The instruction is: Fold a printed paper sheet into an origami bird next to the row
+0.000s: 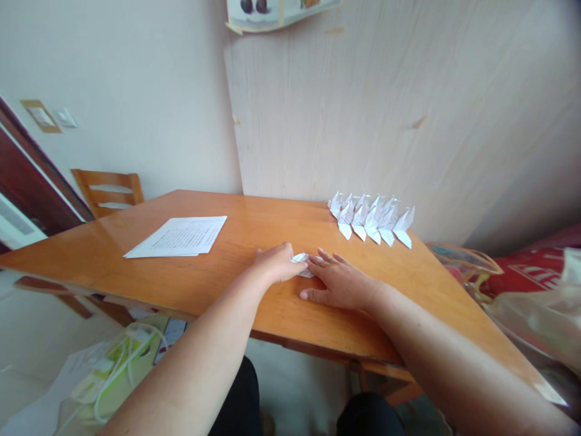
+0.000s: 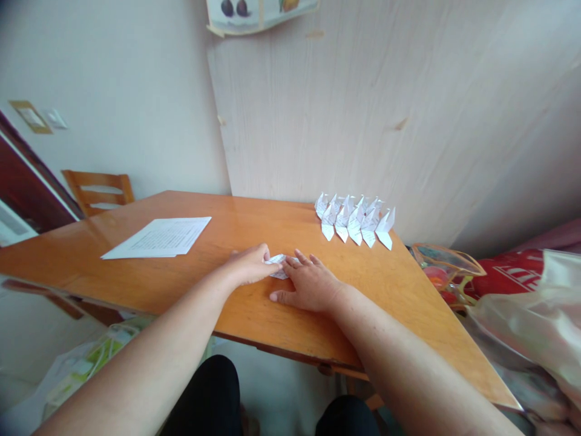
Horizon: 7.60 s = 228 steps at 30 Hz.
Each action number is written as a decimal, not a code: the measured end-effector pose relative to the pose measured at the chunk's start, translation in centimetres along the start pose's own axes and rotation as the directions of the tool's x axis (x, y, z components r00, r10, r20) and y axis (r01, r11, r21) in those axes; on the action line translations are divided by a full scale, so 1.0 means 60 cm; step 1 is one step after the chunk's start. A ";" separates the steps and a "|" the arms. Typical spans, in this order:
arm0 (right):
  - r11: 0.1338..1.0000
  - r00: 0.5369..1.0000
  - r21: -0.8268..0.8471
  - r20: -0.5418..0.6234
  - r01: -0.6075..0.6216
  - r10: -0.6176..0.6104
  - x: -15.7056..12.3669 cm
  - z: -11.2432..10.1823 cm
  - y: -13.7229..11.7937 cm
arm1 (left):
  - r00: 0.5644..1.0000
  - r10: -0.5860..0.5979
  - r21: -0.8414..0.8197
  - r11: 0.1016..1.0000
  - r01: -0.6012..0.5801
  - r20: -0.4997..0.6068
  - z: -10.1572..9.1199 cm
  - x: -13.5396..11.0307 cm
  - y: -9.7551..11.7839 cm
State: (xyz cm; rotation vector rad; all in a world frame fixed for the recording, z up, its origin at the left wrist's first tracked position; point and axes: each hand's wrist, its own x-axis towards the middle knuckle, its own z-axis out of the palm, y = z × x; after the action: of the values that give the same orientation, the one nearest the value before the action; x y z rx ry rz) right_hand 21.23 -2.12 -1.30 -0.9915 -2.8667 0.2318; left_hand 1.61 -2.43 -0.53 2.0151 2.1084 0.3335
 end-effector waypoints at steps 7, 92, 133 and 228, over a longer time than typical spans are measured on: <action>1.000 1.000 -0.001 0.002 0.000 0.000 -0.001 -0.002 -0.001 | 0.999 -0.029 0.026 0.999 0.028 0.028 0.000 0.006 0.005; 0.997 1.000 0.072 0.019 0.003 -0.004 0.002 -0.007 0.004 | 0.911 0.394 -0.275 0.869 -0.413 -0.122 0.014 0.032 -0.030; 0.985 0.969 -0.102 -0.218 -0.138 0.113 0.043 0.020 0.016 | 0.926 0.363 -0.162 0.912 -0.377 -0.106 0.032 0.031 -0.036; 0.998 0.979 0.043 -0.196 -0.051 0.059 0.011 -0.004 0.029 | 0.832 0.547 -0.055 0.832 -0.553 -0.093 0.009 0.001 -0.023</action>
State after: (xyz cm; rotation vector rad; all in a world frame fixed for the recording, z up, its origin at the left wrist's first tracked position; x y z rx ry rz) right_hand 21.82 -0.32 -1.32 -1.0255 -2.6497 0.1801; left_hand 0.46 -2.40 -1.44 2.5625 1.4658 0.5761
